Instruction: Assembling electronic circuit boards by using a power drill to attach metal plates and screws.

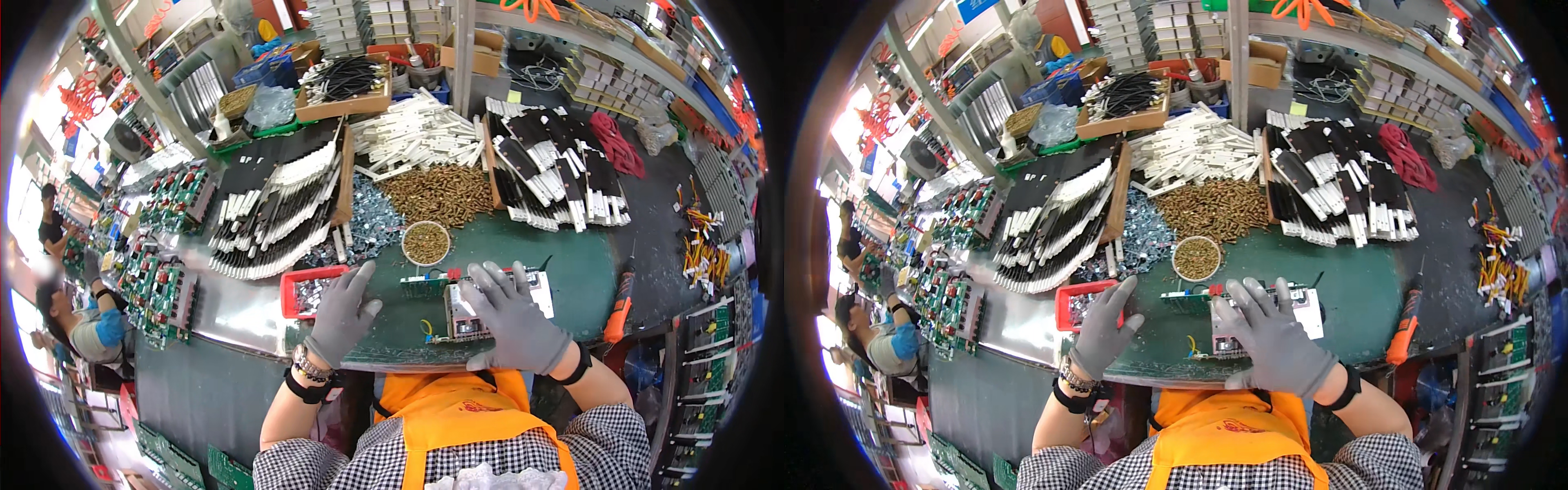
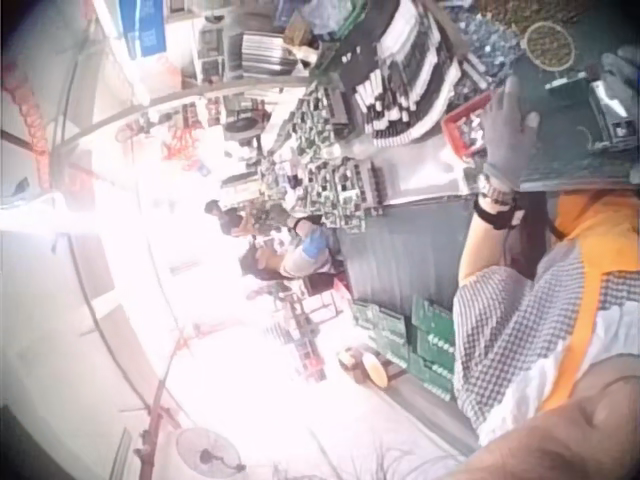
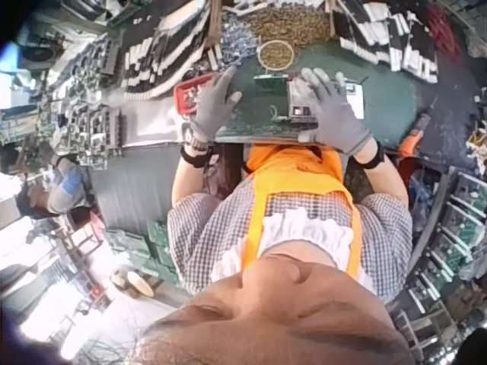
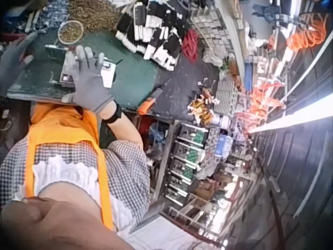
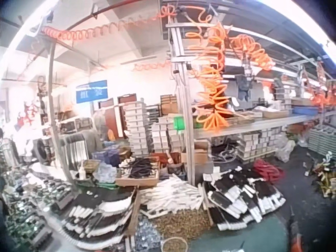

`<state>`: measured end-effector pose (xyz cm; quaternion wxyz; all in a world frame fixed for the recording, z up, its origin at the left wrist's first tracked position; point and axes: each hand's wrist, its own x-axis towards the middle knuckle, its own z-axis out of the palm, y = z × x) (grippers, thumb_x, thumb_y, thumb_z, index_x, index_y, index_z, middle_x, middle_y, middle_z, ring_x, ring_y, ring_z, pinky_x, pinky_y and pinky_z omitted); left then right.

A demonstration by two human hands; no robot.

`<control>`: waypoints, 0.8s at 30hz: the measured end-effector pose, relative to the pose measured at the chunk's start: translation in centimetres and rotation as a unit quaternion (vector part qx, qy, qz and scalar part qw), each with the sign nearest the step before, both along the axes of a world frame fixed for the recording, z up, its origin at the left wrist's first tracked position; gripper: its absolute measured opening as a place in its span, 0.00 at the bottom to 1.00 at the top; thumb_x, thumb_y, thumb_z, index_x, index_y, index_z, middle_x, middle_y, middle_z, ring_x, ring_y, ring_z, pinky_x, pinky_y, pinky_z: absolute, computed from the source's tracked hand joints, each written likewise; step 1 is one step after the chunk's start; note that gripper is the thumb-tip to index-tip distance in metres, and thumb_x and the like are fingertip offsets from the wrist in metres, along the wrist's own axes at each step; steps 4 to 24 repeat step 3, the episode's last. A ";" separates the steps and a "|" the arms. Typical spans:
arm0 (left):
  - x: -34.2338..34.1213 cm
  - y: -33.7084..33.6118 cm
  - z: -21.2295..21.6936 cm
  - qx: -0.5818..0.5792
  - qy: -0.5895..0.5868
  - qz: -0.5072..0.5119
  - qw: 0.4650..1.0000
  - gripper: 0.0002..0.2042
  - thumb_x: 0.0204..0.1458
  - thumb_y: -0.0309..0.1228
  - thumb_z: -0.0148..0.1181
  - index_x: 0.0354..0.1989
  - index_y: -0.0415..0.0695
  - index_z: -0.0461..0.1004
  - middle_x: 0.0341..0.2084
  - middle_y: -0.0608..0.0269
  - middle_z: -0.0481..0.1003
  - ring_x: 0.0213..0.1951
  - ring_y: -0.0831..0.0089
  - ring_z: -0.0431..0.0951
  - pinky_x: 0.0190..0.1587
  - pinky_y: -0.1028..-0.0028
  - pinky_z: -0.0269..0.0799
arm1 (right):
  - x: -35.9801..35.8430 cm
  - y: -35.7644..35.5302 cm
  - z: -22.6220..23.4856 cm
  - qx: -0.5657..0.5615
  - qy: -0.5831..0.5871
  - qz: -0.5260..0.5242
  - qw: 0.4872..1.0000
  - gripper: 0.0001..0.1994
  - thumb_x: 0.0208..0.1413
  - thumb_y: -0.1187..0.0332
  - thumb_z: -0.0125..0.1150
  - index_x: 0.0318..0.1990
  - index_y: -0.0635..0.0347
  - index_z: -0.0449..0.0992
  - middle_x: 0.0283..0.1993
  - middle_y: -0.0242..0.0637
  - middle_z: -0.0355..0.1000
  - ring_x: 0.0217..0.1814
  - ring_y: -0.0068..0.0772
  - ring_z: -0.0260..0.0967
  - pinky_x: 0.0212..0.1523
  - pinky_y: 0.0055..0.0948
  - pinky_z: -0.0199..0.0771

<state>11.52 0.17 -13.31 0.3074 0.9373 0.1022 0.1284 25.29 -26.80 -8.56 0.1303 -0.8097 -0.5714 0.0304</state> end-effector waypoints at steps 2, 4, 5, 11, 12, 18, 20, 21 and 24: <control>1.3 -0.2 0.7 0.013 -0.007 -0.017 1.000 0.30 0.47 0.28 0.63 0.62 0.43 0.63 0.52 0.47 0.69 0.53 0.54 0.71 0.57 0.61 0.63 | 1.1 -2.4 -0.4 0.087 0.006 0.009 0.996 0.46 0.43 0.39 0.65 0.66 0.56 0.58 0.68 0.45 0.53 0.72 0.54 0.46 0.70 0.57 0.36; 2.0 -0.5 1.5 0.027 -0.011 -0.029 0.999 0.31 0.47 0.28 0.63 0.63 0.45 0.63 0.54 0.46 0.69 0.55 0.55 0.70 0.58 0.63 0.63 | 2.6 -4.3 -0.6 0.111 0.031 0.001 0.993 0.45 0.44 0.39 0.63 0.66 0.55 0.57 0.70 0.45 0.51 0.73 0.54 0.43 0.71 0.56 0.35; 2.0 -0.5 1.5 0.027 -0.011 -0.029 0.999 0.31 0.47 0.28 0.63 0.63 0.45 0.63 0.54 0.46 0.69 0.55 0.55 0.70 0.58 0.63 0.63 | 2.6 -4.3 -0.6 0.111 0.031 0.001 0.993 0.45 0.44 0.39 0.63 0.66 0.55 0.57 0.70 0.45 0.51 0.73 0.54 0.43 0.71 0.56 0.35; 2.0 -0.5 1.5 0.027 -0.011 -0.029 0.999 0.31 0.47 0.28 0.63 0.63 0.45 0.63 0.54 0.46 0.69 0.55 0.55 0.70 0.58 0.63 0.63 | 2.6 -4.3 -0.6 0.111 0.031 0.001 0.993 0.45 0.44 0.39 0.63 0.66 0.55 0.57 0.70 0.45 0.51 0.73 0.54 0.43 0.71 0.56 0.35; 2.0 -0.5 1.5 0.027 -0.011 -0.029 0.999 0.31 0.47 0.28 0.63 0.63 0.45 0.63 0.54 0.46 0.69 0.55 0.55 0.70 0.58 0.63 0.63 | 2.6 -4.3 -0.6 0.111 0.031 0.001 0.993 0.45 0.44 0.39 0.63 0.66 0.55 0.57 0.70 0.45 0.51 0.73 0.54 0.43 0.71 0.56 0.35; 2.0 -0.5 1.5 0.027 -0.011 -0.029 0.999 0.31 0.47 0.28 0.63 0.63 0.45 0.63 0.54 0.46 0.69 0.55 0.55 0.70 0.58 0.63 0.63 | 2.6 -4.3 -0.6 0.111 0.031 0.001 0.993 0.45 0.44 0.39 0.63 0.66 0.55 0.57 0.70 0.45 0.51 0.73 0.54 0.43 0.71 0.56 0.35; 2.0 -0.5 1.5 0.027 -0.011 -0.029 0.999 0.31 0.47 0.28 0.63 0.63 0.45 0.63 0.54 0.46 0.69 0.55 0.55 0.70 0.58 0.63 0.63 | 2.6 -4.3 -0.6 0.111 0.031 0.001 0.993 0.45 0.44 0.39 0.63 0.66 0.55 0.57 0.70 0.45 0.51 0.73 0.54 0.43 0.71 0.56 0.35; 2.0 -0.5 1.5 0.027 -0.011 -0.029 0.999 0.31 0.47 0.28 0.63 0.63 0.45 0.63 0.54 0.46 0.69 0.55 0.55 0.70 0.58 0.63 0.63 | 2.6 -4.3 -0.6 0.111 0.031 0.001 0.993 0.45 0.44 0.39 0.63 0.66 0.55 0.57 0.70 0.45 0.51 0.73 0.54 0.43 0.71 0.56 0.35; 2.0 -0.5 1.5 0.027 -0.011 -0.029 0.999 0.31 0.47 0.28 0.63 0.63 0.45 0.63 0.54 0.46 0.69 0.55 0.55 0.70 0.58 0.63 0.63 | 2.6 -4.3 -0.6 0.111 0.031 0.001 0.993 0.45 0.44 0.39 0.63 0.66 0.55 0.57 0.70 0.45 0.51 0.73 0.54 0.43 0.71 0.56 0.35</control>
